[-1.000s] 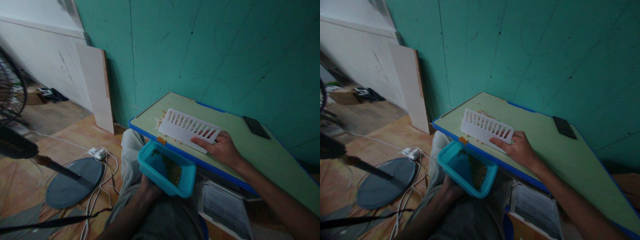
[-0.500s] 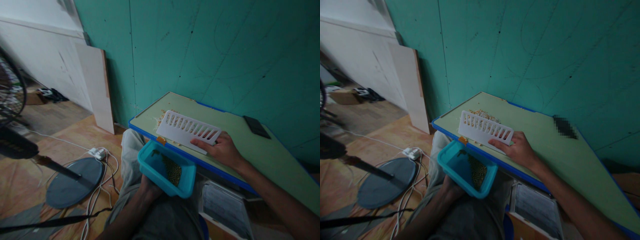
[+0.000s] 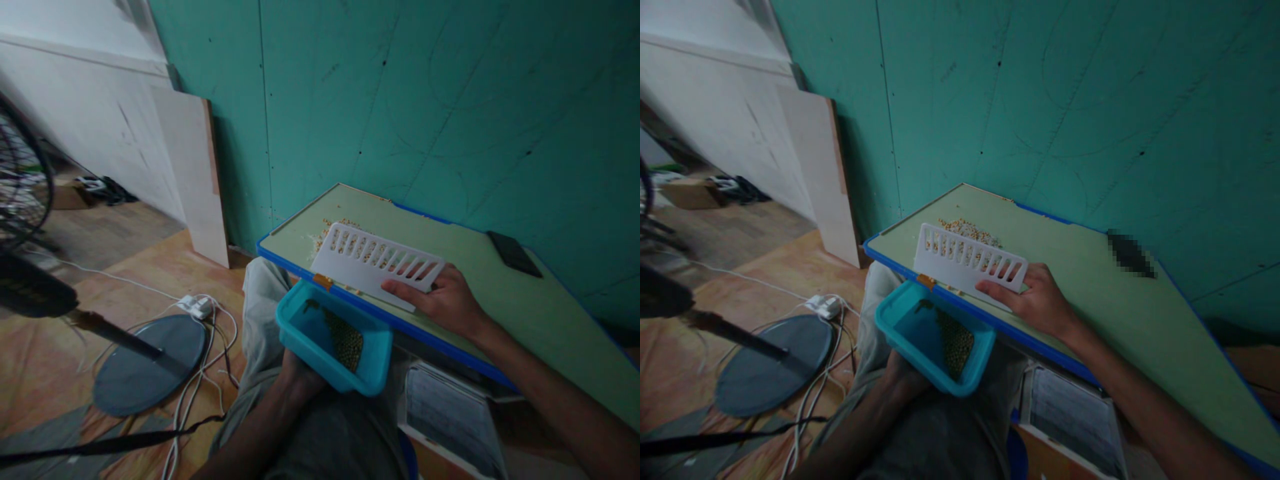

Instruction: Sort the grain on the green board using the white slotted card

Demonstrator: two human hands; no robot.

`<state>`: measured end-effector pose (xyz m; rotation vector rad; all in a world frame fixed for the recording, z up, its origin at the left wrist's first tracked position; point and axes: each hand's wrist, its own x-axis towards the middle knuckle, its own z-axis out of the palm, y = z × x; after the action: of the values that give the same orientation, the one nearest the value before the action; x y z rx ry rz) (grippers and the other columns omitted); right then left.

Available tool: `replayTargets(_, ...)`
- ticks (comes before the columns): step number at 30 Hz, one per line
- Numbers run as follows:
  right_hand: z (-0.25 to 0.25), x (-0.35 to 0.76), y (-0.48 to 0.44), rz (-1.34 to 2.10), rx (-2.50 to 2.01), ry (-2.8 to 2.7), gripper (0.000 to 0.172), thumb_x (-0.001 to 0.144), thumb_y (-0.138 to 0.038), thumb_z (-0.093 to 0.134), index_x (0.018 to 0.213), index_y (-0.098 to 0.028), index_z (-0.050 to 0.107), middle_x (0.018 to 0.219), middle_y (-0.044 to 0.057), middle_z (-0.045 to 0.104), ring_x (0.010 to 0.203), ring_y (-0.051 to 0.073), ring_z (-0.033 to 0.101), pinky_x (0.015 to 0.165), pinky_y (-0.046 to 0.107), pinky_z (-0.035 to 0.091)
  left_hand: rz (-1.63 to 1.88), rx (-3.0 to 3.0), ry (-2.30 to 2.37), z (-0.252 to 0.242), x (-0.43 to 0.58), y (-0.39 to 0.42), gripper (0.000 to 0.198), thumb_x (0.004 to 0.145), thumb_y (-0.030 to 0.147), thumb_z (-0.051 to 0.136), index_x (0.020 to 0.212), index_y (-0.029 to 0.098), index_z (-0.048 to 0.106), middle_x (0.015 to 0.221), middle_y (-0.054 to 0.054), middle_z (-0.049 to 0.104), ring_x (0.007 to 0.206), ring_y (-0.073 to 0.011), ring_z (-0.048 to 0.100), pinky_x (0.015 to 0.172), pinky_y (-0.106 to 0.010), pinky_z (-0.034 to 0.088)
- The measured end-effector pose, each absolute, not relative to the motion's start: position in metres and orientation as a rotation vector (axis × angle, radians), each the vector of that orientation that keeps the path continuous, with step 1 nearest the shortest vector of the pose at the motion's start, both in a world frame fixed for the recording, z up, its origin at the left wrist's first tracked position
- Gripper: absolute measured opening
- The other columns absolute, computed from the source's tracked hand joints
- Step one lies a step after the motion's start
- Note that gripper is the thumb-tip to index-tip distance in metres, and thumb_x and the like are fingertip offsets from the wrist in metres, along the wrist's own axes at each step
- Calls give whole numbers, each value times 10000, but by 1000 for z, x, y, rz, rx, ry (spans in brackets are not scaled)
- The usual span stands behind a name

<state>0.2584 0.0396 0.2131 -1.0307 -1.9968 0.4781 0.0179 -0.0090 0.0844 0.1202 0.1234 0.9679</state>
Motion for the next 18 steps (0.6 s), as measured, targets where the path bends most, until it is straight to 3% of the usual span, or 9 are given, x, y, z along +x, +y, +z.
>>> replayTargets(4, 214, 257, 39, 492, -1023, -2002, 125, 1000, -398, 973, 1105, -341, 1006, 1166, 30, 962, 1070, 332, 977, 1017, 485, 830, 978, 117, 155, 86, 19, -8, 506, 1174, 534, 610, 1364, 222, 960, 1322, -148, 977, 1603, -412, 758, 1403, -604, 558)
replayTargets(11, 214, 258, 39, 424, -1046, -1999, 99, 1004, -411, 974, 1046, -327, 1004, 1103, 34, 971, 1021, 329, 979, 1002, 477, 829, 972, 109, 165, 62, 15, -8, 440, 1126, 530, 697, 1060, 205, 987, 1252, -183, 979, 1518, -430, 810, 1373, -612, 582)
replayTargets(18, 214, 255, 38, 411, -1095, -1933, 150, 988, -465, 975, 964, -317, 989, 1032, 34, 970, 935, 308, 973, 948, 458, 833, 958, 141, 143, 38, 10, -8, 396, 1119, 466, 702, 1031, 207, 988, 1077, -155, 983, 1422, -416, 862, 1356, -597, 588)
